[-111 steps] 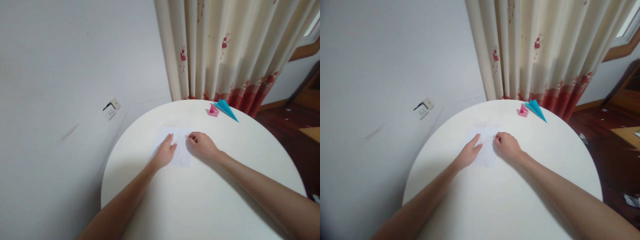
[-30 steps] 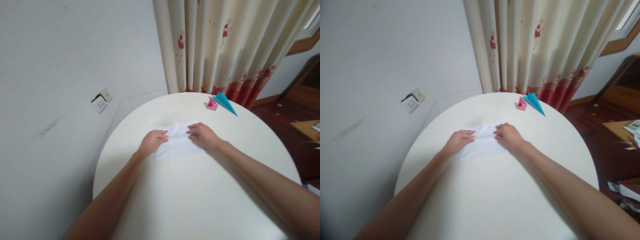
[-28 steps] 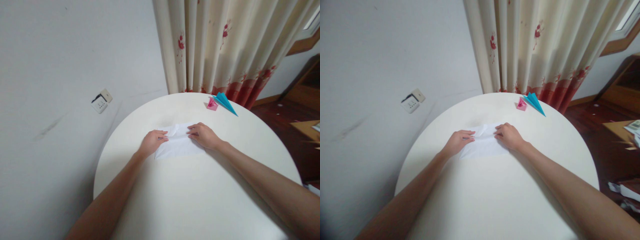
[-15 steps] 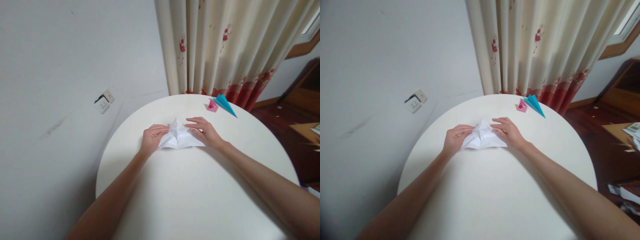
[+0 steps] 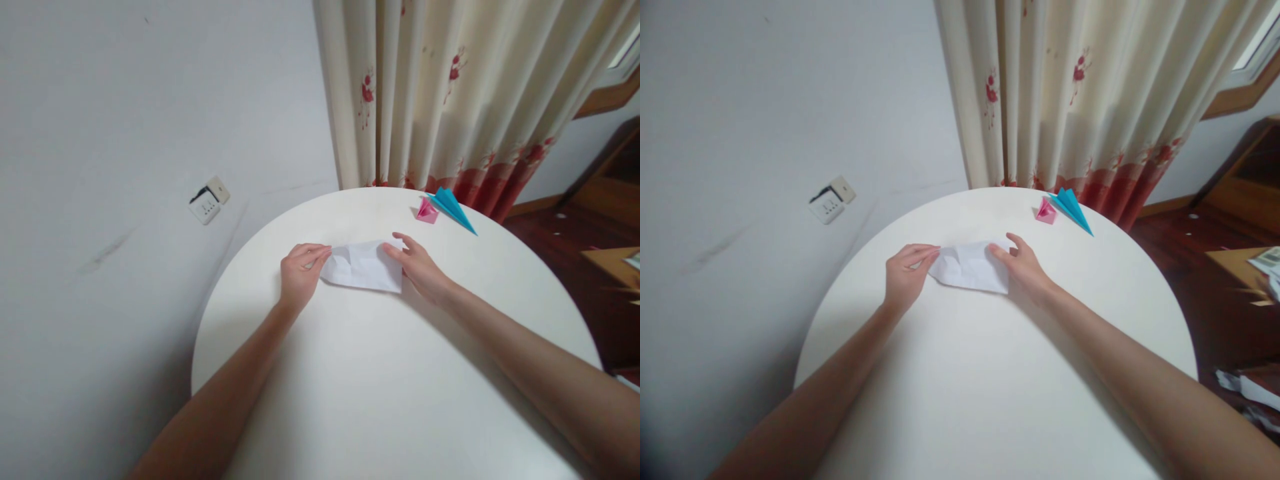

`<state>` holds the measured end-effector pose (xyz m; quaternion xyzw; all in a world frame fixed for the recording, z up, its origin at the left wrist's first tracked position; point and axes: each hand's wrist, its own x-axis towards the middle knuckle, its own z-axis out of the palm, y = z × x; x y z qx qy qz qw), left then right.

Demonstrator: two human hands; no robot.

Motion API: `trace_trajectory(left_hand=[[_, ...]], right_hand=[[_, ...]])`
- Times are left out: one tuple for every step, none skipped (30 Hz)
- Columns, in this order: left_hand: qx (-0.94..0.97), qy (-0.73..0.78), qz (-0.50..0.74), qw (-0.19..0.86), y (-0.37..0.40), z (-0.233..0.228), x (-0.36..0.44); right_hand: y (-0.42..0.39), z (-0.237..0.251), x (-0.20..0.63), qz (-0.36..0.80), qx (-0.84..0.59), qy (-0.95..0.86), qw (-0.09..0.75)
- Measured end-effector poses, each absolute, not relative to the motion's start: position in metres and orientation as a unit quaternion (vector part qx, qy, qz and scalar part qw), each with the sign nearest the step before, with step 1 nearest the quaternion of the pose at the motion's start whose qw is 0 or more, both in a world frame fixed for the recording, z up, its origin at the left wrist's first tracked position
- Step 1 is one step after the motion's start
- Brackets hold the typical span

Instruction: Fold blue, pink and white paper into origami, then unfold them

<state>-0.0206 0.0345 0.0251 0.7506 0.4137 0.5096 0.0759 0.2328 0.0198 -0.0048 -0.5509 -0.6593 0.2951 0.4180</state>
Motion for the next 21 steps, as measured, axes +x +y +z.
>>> trace_trajectory(left_hand=[[0.745,0.418,0.514,0.073,0.034,0.025,-0.021],[0.739,0.423,0.519,0.071,0.034,0.025,-0.021],[0.732,0.428,0.526,0.068,0.034,0.026,-0.021],[0.725,0.430,0.533,0.067,0.034,0.026,-0.021],[0.718,0.433,0.540,0.067,0.034,0.026,-0.022],[0.710,0.437,0.548,0.067,0.034,0.026,-0.022],[0.702,0.441,0.555,0.070,0.034,0.026,-0.021],[0.694,0.445,0.561,0.075,0.034,0.026,-0.021],[0.688,0.448,0.565,0.082,0.034,0.025,-0.020],[0.683,0.449,0.569,0.091,0.034,0.025,-0.019],[0.679,0.448,0.573,0.101,0.034,0.025,-0.018],[0.675,0.447,0.577,0.110,0.034,0.024,-0.016],[0.672,0.445,0.579,0.119,0.033,0.024,-0.015],[0.670,0.443,0.581,0.127,0.033,0.023,-0.013],[0.669,0.442,0.582,0.136,0.032,0.022,-0.012],[0.668,0.440,0.581,0.146,0.032,0.022,-0.011],[0.668,0.439,0.580,0.158,0.031,0.021,-0.009],[0.666,0.439,0.579,0.171,0.030,0.020,-0.008],[0.663,0.439,0.578,0.184,0.029,0.019,-0.007],[0.658,0.441,0.578,0.198,0.028,0.019,-0.005],[0.653,0.442,0.578,0.211,0.027,0.018,-0.004]], right_hand=[[0.018,-0.005,0.231,0.325,-0.565,-0.622,0.433],[0.016,-0.004,0.229,0.337,-0.585,-0.577,0.460],[0.015,-0.003,0.228,0.334,-0.601,-0.532,0.495],[0.014,-0.001,0.226,0.320,-0.609,-0.501,0.525],[0.014,0.000,0.226,0.309,-0.608,-0.481,0.551],[0.013,0.002,0.225,0.309,-0.602,-0.469,0.568],[0.012,0.003,0.223,0.323,-0.593,-0.459,0.578],[0.011,0.003,0.222,0.350,-0.583,-0.449,0.580],[0.009,0.004,0.219,0.383,-0.572,-0.439,0.577],[0.007,0.004,0.217,0.417,-0.559,-0.431,0.573],[0.005,0.004,0.214,0.445,-0.543,-0.425,0.572],[0.002,0.005,0.210,0.467,-0.524,-0.421,0.575],[0.000,0.005,0.208,0.480,-0.506,-0.415,0.584],[-0.002,0.006,0.205,0.489,-0.489,-0.406,0.598],[-0.003,0.006,0.204,0.494,-0.474,-0.394,0.613],[-0.003,0.007,0.202,0.497,-0.459,-0.380,0.631],[-0.003,0.007,0.202,0.503,-0.444,-0.365,0.646],[-0.002,0.007,0.202,0.508,-0.429,-0.354,0.657],[-0.001,0.007,0.202,0.513,-0.418,-0.347,0.665],[0.000,0.006,0.203,0.516,-0.413,-0.343,0.667],[0.000,0.006,0.203,0.519,-0.412,-0.343,0.666]])
